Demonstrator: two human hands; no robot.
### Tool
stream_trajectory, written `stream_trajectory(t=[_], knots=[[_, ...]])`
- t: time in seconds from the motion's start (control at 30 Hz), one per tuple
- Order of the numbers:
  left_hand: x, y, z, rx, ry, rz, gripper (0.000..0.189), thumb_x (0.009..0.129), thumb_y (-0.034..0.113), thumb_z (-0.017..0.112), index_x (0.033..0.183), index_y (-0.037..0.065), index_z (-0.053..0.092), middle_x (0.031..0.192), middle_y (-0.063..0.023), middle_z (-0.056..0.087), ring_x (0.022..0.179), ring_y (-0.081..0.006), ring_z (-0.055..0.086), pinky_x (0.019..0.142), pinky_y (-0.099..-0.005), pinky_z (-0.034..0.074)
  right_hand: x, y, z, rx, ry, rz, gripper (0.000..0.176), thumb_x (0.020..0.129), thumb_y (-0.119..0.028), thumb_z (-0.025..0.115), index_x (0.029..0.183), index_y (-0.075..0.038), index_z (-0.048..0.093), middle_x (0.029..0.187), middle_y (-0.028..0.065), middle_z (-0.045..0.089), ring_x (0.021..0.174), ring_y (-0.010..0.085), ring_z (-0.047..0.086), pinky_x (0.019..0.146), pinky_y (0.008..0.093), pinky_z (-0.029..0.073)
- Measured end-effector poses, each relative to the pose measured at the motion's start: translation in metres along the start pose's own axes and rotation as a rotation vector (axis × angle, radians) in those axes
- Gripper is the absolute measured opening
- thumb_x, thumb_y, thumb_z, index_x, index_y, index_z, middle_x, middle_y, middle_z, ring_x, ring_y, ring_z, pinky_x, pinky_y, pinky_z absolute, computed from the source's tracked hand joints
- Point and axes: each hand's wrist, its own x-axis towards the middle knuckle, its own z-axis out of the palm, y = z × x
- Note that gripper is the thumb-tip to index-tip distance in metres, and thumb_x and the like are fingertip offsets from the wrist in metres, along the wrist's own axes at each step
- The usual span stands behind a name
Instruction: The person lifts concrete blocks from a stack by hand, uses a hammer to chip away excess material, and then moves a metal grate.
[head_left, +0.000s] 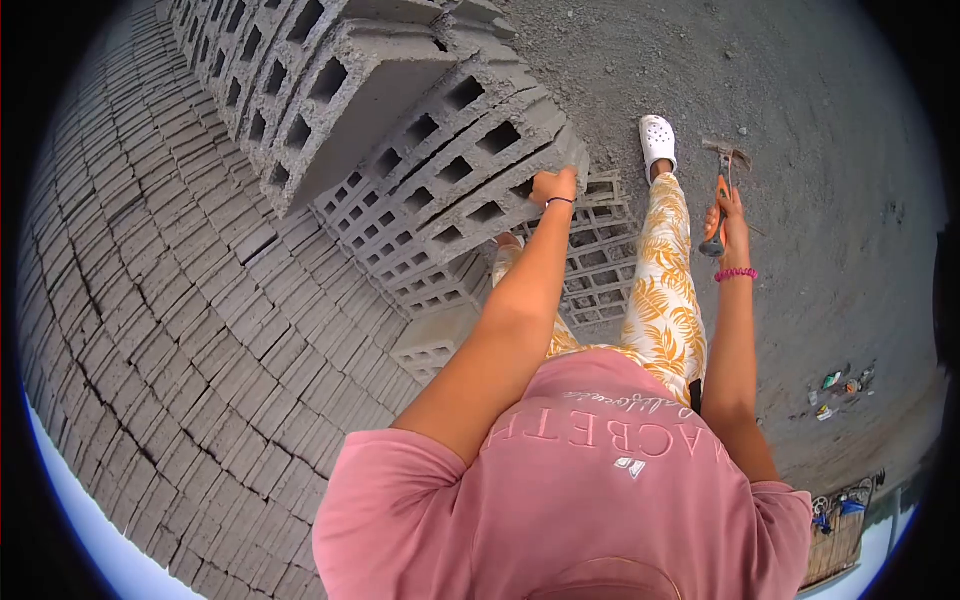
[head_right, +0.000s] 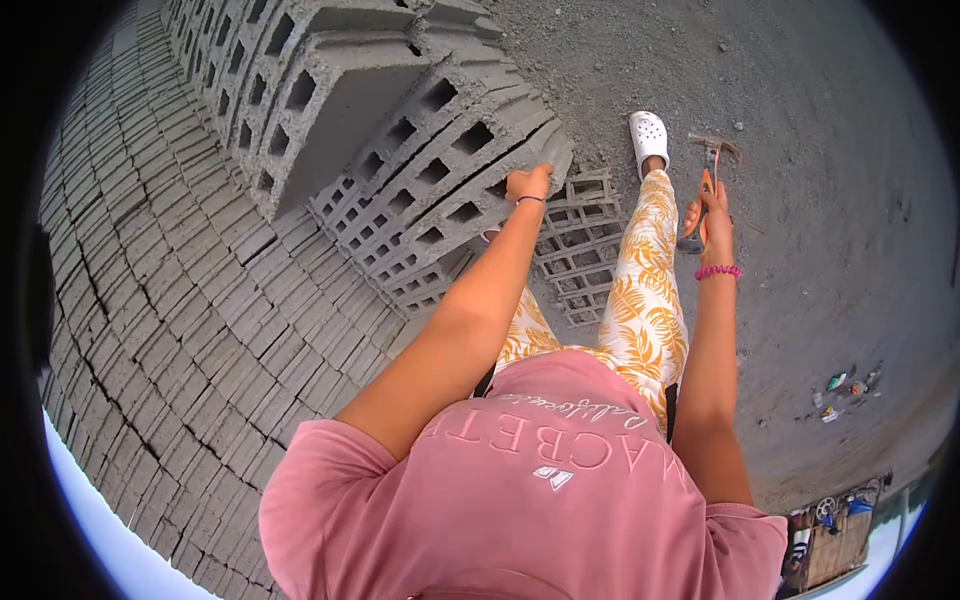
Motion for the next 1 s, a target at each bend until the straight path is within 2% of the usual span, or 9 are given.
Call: stream_trajectory(t=[0.1,0.2,0.3,0.33,0.47,0.6,0.77,0.87,1.0], knots=[[0.001,0.0,-0.009,0.037,-0.045,0.148,0.047,0.057,0.037,0.062,0.071,-0.007,0.059,0.077,-0.0215,0.06,0.08,-0.0363,0.055,0.087,-0.0389,0.031,-0.004,0.013,0.025,-0.052,-0.005,-0.001,0.052,0.081,-0.007,0.044,0.126,-0.016,0.021,0.057,0.0031,0.043,0.044,0.0108,0.044,0.037,0.0234,0.04],[-0.003,0.006,-0.04,0.041,-0.276,0.164,0.045,0.059,0.04,0.059,0.071,-0.004,0.059,0.075,-0.0182,0.061,0.079,-0.0348,0.056,0.086,-0.0379,0.032,-0.014,0.018,0.063,-0.124,-0.104,0.037,0.039,0.079,-0.006,0.046,0.114,-0.012,0.031,0.057,0.0028,0.044,0.044,0.0105,0.045,0.036,0.0235,0.04],[0.009,0.001,-0.082,0.116,-0.347,0.432,0.04,0.063,0.038,0.056,0.072,0.0,0.061,0.072,-0.0151,0.062,0.076,-0.0323,0.056,0.085,-0.0381,0.033,0.004,0.035,0.08,-0.076,-0.252,0.07,0.023,0.078,-0.006,0.048,0.098,-0.008,0.037,0.059,0.0035,0.046,0.045,0.0102,0.046,0.038,0.0231,0.042],[0.007,0.01,-0.102,0.162,-0.203,0.405,0.046,0.065,0.037,0.056,0.097,0.004,0.059,0.08,-0.0105,0.064,0.079,-0.022,0.059,0.085,-0.0382,0.035,0.005,0.041,0.086,-0.06,-0.257,0.097,0.02,0.079,-0.007,0.048,0.096,-0.007,0.038,0.059,0.0043,0.047,0.045,0.0104,0.047,0.038,0.0233,0.043],[0.041,0.032,-0.093,0.339,0.311,0.715,0.053,0.067,0.043,0.052,0.096,-0.001,0.058,0.087,-0.0197,0.06,0.085,-0.0332,0.055,0.085,-0.044,0.031,0.022,0.06,0.1,0.186,-0.24,0.263,0.018,0.08,-0.01,0.049,0.094,-0.005,0.038,0.063,0.0066,0.051,0.046,0.011,0.048,0.04,0.0244,0.044],[0.053,0.05,-0.059,0.45,0.0,0.515,0.062,0.068,0.049,0.048,0.092,-0.007,0.057,0.097,-0.0264,0.055,0.093,-0.0383,0.051,0.086,-0.0429,0.033,0.024,0.063,0.1,0.131,-0.208,0.292,0.027,0.079,-0.01,0.049,0.103,-0.004,0.038,0.065,0.0071,0.053,0.046,0.0112,0.049,0.04,0.025,0.045],[0.104,0.045,-0.031,-0.196,-0.153,0.246,0.051,0.058,0.034,0.066,0.084,-0.01,0.058,0.089,-0.0205,0.058,0.081,-0.0291,0.056,0.074,-0.0338,0.042,0.025,0.063,0.068,-0.462,-0.189,0.144,0.059,0.072,-0.002,0.046,0.127,-0.01,0.025,0.062,0.0052,0.049,0.039,0.0113,0.045,0.034,0.0245,0.041],[0.065,0.073,-0.031,0.035,0.121,0.03,0.049,0.052,0.029,0.07,0.079,-0.01,0.057,0.083,-0.0189,0.059,0.075,-0.0262,0.056,0.071,-0.0339,0.042,0.031,0.06,0.059,-0.542,-0.135,0.144,0.064,0.071,0.0,0.045,0.13,-0.011,0.022,0.059,0.0042,0.046,0.036,0.0111,0.043,0.033,0.0249,0.039],[0.062,0.074,-0.036,-0.108,0.065,0.044,0.039,0.047,0.022,0.071,0.068,-0.007,0.055,0.074,-0.0145,0.058,0.066,-0.0231,0.053,0.064,-0.034,0.043,0.041,0.056,0.06,-0.527,-0.128,0.127,0.06,0.073,-0.001,0.045,0.128,-0.009,0.026,0.057,0.0039,0.046,0.038,0.0114,0.045,0.033,0.0256,0.039]])
